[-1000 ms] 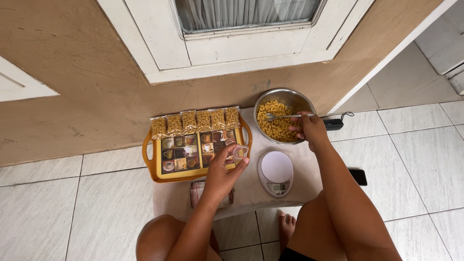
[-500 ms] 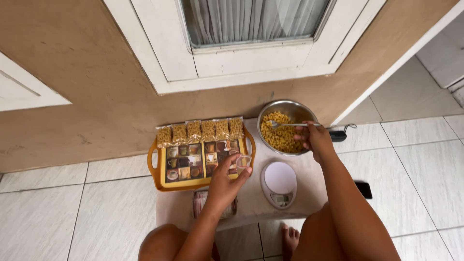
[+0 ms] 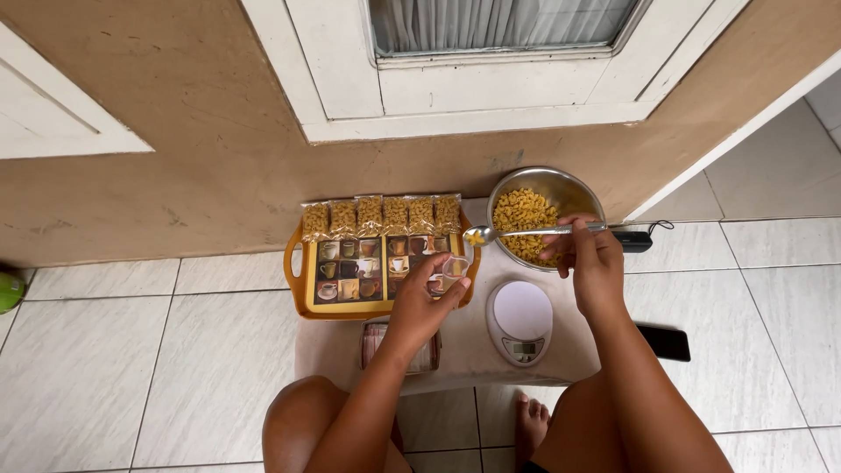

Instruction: Portioning and weighing small snacks into plastic bags using a spoon and a digital scale.

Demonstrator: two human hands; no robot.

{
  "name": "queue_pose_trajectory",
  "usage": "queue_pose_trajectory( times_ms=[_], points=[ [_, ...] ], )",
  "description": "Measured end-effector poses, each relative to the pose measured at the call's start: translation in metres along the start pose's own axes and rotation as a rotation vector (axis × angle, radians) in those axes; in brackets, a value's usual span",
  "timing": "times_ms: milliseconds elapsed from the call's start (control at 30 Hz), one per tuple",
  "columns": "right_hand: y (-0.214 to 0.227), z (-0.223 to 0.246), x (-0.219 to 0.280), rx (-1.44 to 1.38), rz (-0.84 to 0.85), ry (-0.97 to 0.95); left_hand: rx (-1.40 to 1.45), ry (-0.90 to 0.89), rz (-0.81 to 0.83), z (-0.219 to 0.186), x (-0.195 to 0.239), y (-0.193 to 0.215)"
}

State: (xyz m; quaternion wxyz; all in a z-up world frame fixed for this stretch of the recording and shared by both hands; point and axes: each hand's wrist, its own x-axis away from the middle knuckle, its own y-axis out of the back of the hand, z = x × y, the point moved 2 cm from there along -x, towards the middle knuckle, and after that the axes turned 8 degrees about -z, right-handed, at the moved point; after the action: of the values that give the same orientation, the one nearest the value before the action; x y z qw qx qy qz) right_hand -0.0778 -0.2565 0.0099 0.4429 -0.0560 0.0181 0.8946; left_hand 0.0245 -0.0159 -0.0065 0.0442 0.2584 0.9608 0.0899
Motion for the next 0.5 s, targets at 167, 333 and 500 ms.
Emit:
queue_pose_trajectory(
  times_ms=[167, 333, 500],
  points=[
    [-0.001, 0.004, 0.013, 0.185, 0.116, 0.342, 0.014, -0.001, 0.003, 0.000, 0.000, -0.004],
    [-0.001, 0.012, 0.008, 0.161, 0.099, 0.531, 0.015, -0.006, 0.016, 0.001, -0.002, -0.004],
    [0.013, 0.008, -0.016, 0.325, -0.102, 0.216, 0.003, -0.069, -0.021, -0.011, -0.005, -0.002]
  ],
)
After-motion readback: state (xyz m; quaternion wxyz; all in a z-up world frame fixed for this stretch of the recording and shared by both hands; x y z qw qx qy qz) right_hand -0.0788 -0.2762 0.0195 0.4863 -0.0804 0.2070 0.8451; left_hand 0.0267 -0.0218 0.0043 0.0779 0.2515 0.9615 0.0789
